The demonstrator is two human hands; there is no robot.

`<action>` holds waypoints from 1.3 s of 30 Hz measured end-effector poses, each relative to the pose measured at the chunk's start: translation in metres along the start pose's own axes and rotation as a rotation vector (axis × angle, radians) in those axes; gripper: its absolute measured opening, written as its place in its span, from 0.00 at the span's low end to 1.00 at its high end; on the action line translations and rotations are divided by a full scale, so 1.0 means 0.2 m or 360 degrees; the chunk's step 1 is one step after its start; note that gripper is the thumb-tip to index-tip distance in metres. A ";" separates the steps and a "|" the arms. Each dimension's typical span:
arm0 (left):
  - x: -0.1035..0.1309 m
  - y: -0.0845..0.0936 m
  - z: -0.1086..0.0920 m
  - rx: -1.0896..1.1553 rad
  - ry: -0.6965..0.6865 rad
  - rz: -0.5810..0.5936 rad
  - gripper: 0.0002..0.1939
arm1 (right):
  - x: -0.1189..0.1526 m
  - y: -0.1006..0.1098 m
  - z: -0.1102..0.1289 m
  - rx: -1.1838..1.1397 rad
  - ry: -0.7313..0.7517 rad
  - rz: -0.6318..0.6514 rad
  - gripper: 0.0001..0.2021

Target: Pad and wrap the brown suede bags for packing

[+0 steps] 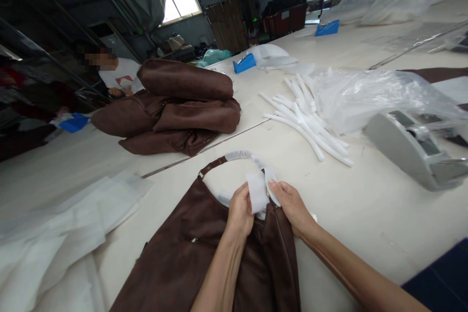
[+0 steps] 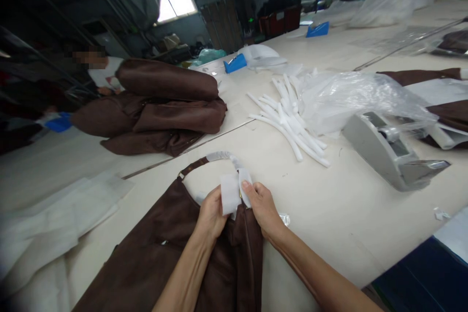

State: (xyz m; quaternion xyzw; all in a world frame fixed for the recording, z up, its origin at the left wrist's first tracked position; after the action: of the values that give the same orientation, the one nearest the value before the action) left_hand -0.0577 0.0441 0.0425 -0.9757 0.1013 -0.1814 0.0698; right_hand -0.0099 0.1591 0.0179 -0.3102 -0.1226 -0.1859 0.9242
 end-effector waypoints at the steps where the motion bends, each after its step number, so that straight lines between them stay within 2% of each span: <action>1: 0.00 -0.02 0.01 0.0027 -0.0011 -0.0011 0.16 | 0.00 -0.01 0.01 0.0007 0.0017 -0.0003 0.29; 6: 0.04 -0.13 0.11 0.0119 0.0061 0.0036 0.22 | 0.00 -0.02 0.02 0.0056 0.0107 0.0055 0.25; 10: 0.04 -0.16 0.16 0.0151 0.0171 0.0088 0.26 | -0.04 -0.02 0.02 0.0246 0.0274 0.0133 0.20; 15: 0.04 -0.13 0.14 0.0042 0.0072 -0.0054 0.29 | -0.04 -0.01 0.04 0.0728 0.0386 0.0041 0.13; 18: 0.03 -0.14 0.11 -0.0020 -0.0057 -0.0060 0.29 | -0.02 -0.02 0.06 0.0925 0.0442 0.0003 0.11; 21: 0.03 -0.15 0.08 -0.0090 -0.0093 -0.0040 0.29 | -0.01 -0.03 0.06 0.1039 0.0460 -0.0021 0.11; 25: 0.03 -0.17 0.06 -0.0114 -0.0040 -0.0034 0.29 | 0.02 -0.03 0.04 0.1066 0.0392 -0.0042 0.12; 27: 0.03 -0.16 0.06 -0.0098 -0.0019 -0.0058 0.30 | 0.05 -0.02 0.04 0.0948 0.0368 -0.0008 0.13; 32: 0.02 -0.15 0.10 0.0063 0.0090 -0.0103 0.30 | 0.11 -0.03 0.02 0.0497 0.0155 0.0355 0.15; 37: 0.03 -0.14 0.09 0.0044 0.0074 -0.0175 0.30 | 0.12 0.00 0.01 0.0900 0.0351 0.0247 0.13; 39: 0.04 -0.13 0.08 -0.0044 0.0054 -0.0227 0.29 | 0.14 -0.01 0.00 0.0915 0.0376 0.0259 0.14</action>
State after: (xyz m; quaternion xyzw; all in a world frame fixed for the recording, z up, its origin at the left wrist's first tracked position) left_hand -0.0405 0.0688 0.0345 -0.9781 0.0354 -0.2009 0.0414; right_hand 0.0139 0.1515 0.0284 -0.0216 -0.0368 -0.1041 0.9937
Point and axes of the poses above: each hand's wrist, its own x-axis away from the middle knuckle, its own y-axis out of the back of the hand, z = x × y, the point moved 8 cm from there along -x, towards the middle knuckle, and after that the axes turned 11 degrees about -x, right-handed, at the moved point
